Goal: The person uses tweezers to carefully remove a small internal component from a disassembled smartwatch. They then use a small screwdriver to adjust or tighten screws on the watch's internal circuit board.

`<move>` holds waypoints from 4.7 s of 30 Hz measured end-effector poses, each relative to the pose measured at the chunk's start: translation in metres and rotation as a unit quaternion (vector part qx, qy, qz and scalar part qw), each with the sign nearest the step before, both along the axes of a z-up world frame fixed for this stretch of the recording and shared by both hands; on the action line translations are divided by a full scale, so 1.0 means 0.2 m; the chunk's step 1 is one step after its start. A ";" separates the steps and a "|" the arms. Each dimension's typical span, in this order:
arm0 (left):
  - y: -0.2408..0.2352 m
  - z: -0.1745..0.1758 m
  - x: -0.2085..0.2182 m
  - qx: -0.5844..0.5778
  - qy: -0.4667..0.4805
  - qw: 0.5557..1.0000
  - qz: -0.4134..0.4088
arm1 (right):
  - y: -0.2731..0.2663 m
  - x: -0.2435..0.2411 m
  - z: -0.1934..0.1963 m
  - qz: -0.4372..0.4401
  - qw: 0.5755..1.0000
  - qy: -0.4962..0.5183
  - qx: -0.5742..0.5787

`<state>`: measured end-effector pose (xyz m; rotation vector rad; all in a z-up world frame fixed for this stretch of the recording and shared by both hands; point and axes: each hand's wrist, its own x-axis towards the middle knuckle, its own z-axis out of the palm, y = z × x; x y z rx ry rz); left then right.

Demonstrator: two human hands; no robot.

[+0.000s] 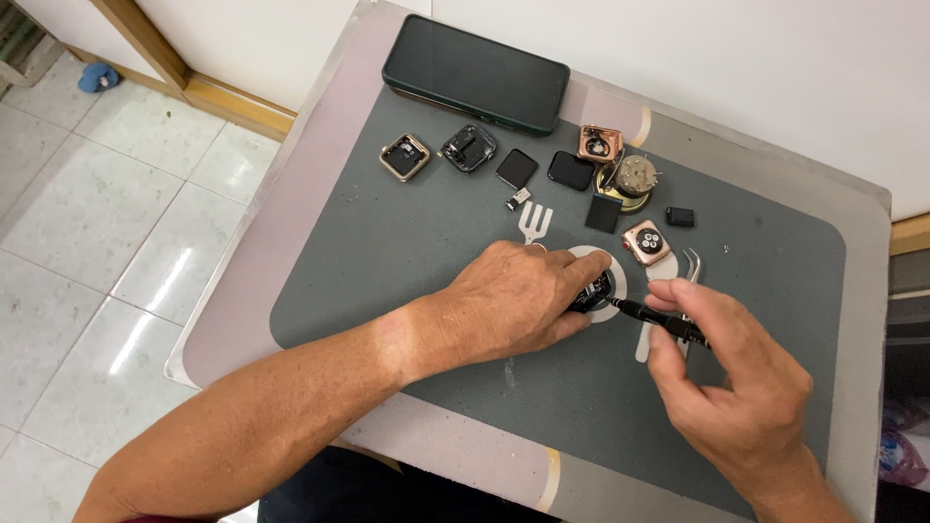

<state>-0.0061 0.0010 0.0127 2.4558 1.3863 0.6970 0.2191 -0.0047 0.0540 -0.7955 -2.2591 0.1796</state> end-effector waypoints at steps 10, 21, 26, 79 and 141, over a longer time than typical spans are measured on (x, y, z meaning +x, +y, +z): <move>0.00 0.01 -0.01 -0.001 -0.003 1.000 -0.002 | 0.00 -0.02 0.02 -0.012 1.000 -0.018 0.002; 0.01 0.01 0.00 -0.027 0.012 1.000 0.003 | 0.02 0.00 0.01 -0.010 0.999 0.036 -0.033; 0.01 0.00 0.00 -0.027 0.016 1.000 0.003 | 0.02 0.00 0.04 -0.005 0.997 0.034 -0.073; 0.03 0.01 -0.04 -0.032 0.010 0.999 -0.004 | 0.03 0.07 0.04 -0.077 0.994 0.047 -0.066; 0.61 0.25 0.08 0.061 0.031 0.998 0.010 | 0.48 0.03 0.14 -0.114 0.957 0.221 -0.152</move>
